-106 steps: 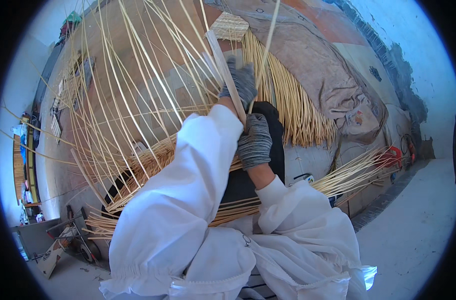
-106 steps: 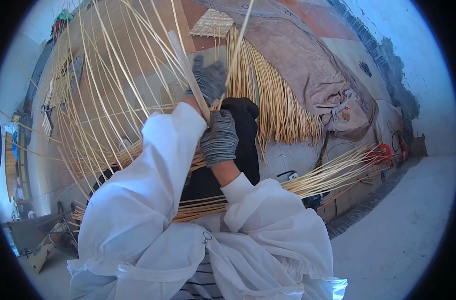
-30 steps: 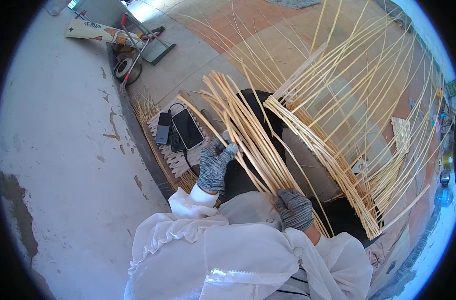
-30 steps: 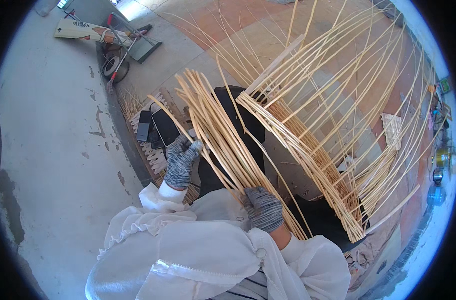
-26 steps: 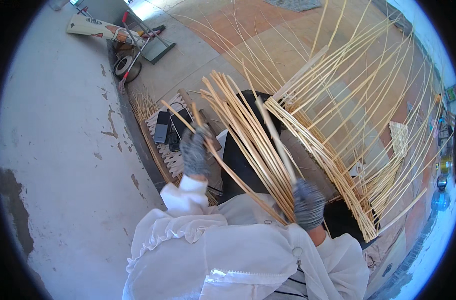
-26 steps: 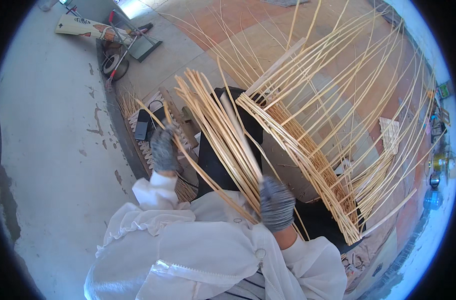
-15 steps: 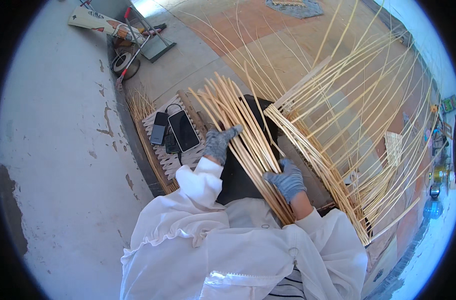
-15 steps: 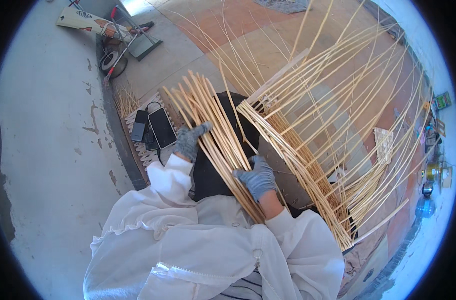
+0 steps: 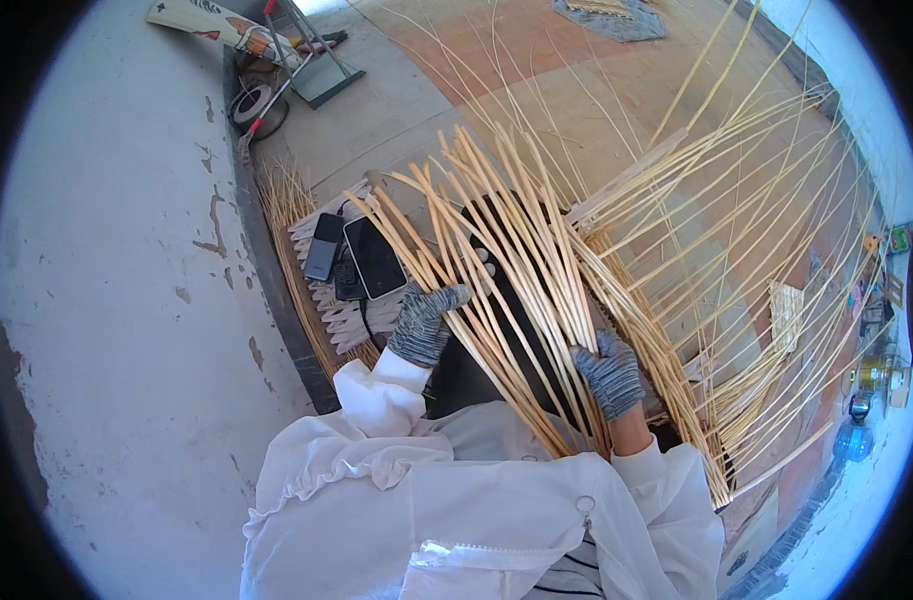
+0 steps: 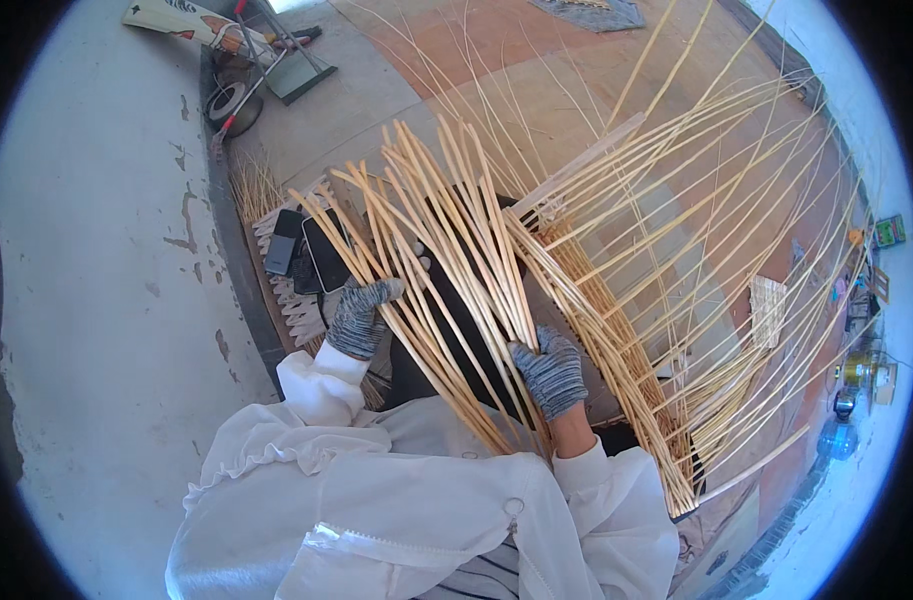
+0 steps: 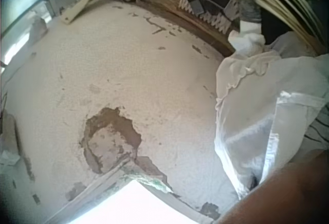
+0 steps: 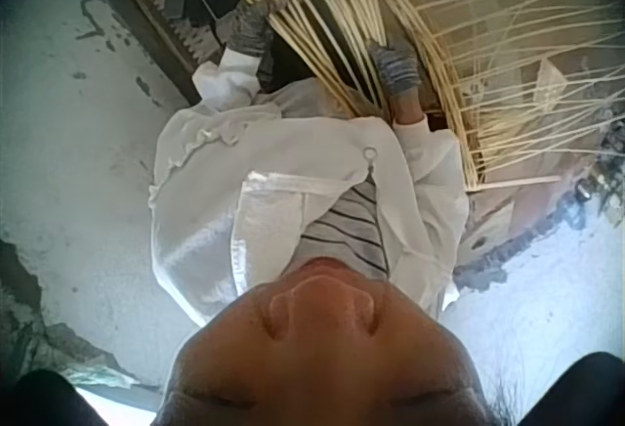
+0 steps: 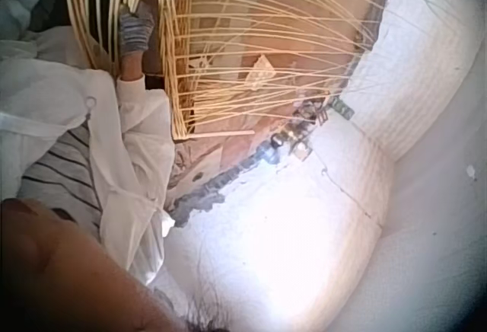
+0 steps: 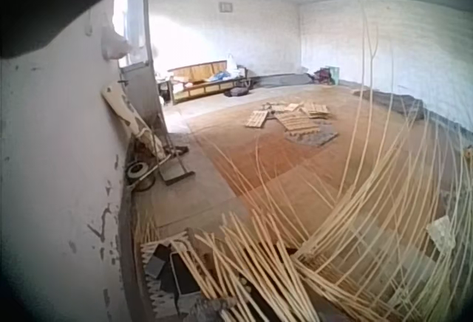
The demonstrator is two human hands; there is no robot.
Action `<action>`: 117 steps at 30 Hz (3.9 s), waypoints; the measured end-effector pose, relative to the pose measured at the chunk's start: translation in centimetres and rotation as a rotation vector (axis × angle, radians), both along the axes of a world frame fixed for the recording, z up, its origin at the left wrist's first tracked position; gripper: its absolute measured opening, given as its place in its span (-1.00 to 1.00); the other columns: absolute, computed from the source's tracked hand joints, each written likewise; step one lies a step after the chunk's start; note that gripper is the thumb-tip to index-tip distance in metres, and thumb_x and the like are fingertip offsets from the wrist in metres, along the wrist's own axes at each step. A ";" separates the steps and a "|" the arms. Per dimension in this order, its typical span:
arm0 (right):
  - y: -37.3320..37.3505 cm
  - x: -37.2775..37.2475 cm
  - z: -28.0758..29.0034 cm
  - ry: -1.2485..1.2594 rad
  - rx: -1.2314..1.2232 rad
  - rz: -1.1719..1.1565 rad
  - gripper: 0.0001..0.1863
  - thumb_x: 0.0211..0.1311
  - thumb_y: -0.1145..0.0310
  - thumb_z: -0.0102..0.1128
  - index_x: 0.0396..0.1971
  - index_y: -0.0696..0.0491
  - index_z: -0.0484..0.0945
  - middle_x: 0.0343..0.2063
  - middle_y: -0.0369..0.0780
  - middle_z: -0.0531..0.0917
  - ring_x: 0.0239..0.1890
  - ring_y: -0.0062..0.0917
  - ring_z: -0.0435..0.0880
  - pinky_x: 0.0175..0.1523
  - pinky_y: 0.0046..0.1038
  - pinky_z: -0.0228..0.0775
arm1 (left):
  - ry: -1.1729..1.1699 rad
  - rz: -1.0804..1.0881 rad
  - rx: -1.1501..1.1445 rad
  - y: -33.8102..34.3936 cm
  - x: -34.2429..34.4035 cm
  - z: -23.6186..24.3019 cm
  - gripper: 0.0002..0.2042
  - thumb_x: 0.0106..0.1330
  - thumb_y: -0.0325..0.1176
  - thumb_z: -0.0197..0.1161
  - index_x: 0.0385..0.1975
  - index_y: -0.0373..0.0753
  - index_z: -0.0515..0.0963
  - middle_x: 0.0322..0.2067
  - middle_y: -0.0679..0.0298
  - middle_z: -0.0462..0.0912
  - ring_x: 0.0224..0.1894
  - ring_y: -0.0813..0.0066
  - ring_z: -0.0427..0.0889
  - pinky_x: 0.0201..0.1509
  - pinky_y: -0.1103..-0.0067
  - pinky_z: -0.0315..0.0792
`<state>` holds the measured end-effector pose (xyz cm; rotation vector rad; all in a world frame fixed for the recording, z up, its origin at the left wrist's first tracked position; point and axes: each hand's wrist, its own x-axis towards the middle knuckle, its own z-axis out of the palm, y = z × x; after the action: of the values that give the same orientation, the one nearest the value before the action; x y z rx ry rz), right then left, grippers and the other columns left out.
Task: The person weaves a wicker basket by hand, threading reeds through the upright stakes of the basket base, rotating the frame, and handling bundles of willow rods.
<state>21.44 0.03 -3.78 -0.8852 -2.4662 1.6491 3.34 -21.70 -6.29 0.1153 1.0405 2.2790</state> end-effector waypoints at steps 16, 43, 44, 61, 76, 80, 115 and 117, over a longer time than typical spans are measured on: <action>-4.7 0.2 5.7 0.380 0.570 0.165 -0.64 0.07 0.20 0.23 -0.23 0.15 0.56 -0.27 -0.04 0.59 -0.28 -0.24 0.56 -0.10 -0.35 0.41 | 0.011 0.130 -0.020 -0.1 2.2 5.2 -0.71 -0.13 -0.53 0.34 -0.32 -0.35 0.53 -0.46 0.19 0.63 -0.39 0.37 0.65 -0.24 0.54 0.57; 1.5 16.2 8.7 -0.165 -0.202 0.210 -0.75 0.01 0.22 0.22 -0.44 0.12 0.55 -0.62 -0.07 0.55 -0.54 -0.18 0.52 -0.36 -0.24 0.39 | 2.231 -0.566 -0.384 11.6 7.6 9.5 -0.36 0.15 0.04 0.15 0.14 -0.28 0.28 0.12 -0.03 0.30 0.20 0.06 0.23 0.34 0.21 -0.03; 0.5 16.5 8.5 -0.325 0.060 0.134 -0.70 -0.02 0.25 0.22 -0.31 0.13 0.56 -0.59 -0.05 0.56 -0.51 -0.10 0.53 -0.29 -0.19 0.41 | 2.406 -0.880 -0.311 13.0 9.9 9.5 -0.41 0.15 0.01 0.15 0.12 -0.23 0.33 0.10 0.03 0.34 0.17 0.11 0.28 0.34 0.21 -0.01; -3.0 27.3 -0.2 -0.162 0.452 0.012 -0.71 0.14 0.32 -0.06 -0.15 0.04 0.49 -0.24 -0.11 0.57 -0.25 -0.30 0.61 -0.18 -0.32 0.42 | 1.823 -1.679 -0.789 15.0 9.6 5.8 -0.68 0.08 -0.30 0.28 -0.14 -0.20 0.55 -0.33 0.12 0.63 -0.34 0.17 0.61 -0.20 0.43 0.50; 2.4 32.6 10.8 1.050 -0.450 -1.209 -0.76 0.15 0.21 0.18 -0.50 0.09 0.49 -0.43 -0.11 0.61 -0.32 -0.35 0.63 -0.20 -0.36 0.55 | 1.962 -1.424 -0.104 24.1 23.1 10.3 -0.76 0.21 -0.19 0.17 -0.24 -0.17 0.57 -0.55 0.18 0.58 -0.49 0.27 0.59 -0.51 0.42 0.45; 3.3 34.9 8.4 0.523 -0.333 -1.077 -0.70 0.17 0.18 0.17 -0.39 0.14 0.45 -0.45 -0.09 0.62 -0.32 -0.35 0.66 -0.31 -0.36 0.60 | 1.608 -1.400 -0.003 27.4 23.9 9.2 -0.72 0.17 -0.28 0.25 -0.17 -0.28 0.54 -0.44 0.16 0.63 -0.44 0.35 0.63 -0.40 0.48 0.50; 8.7 40.2 4.0 0.673 -0.669 -1.269 -0.84 0.05 0.50 0.24 -0.35 0.17 0.52 -0.42 -0.10 0.62 -0.44 -0.37 0.67 -0.41 -0.44 0.61 | 0.934 -1.431 -0.685 32.8 31.8 3.8 -0.75 0.31 -0.37 0.05 -0.16 -0.44 0.39 -0.39 -0.04 0.56 -0.24 0.16 0.60 -0.14 0.43 0.46; 9.0 40.9 3.2 0.771 -0.484 -1.292 -0.84 -0.04 0.61 0.26 -0.40 0.15 0.53 -0.43 -0.13 0.62 -0.46 -0.46 0.64 -0.39 -0.51 0.60 | 1.181 -1.332 -0.689 32.6 31.9 3.4 -0.76 0.30 -0.41 0.06 -0.14 -0.44 0.40 -0.38 0.02 0.57 -0.23 0.23 0.61 -0.13 0.47 0.47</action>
<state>62.36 9.07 -0.57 -1.1508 -0.6433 1.5071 35.23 10.90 -2.87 1.4455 1.4957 0.4466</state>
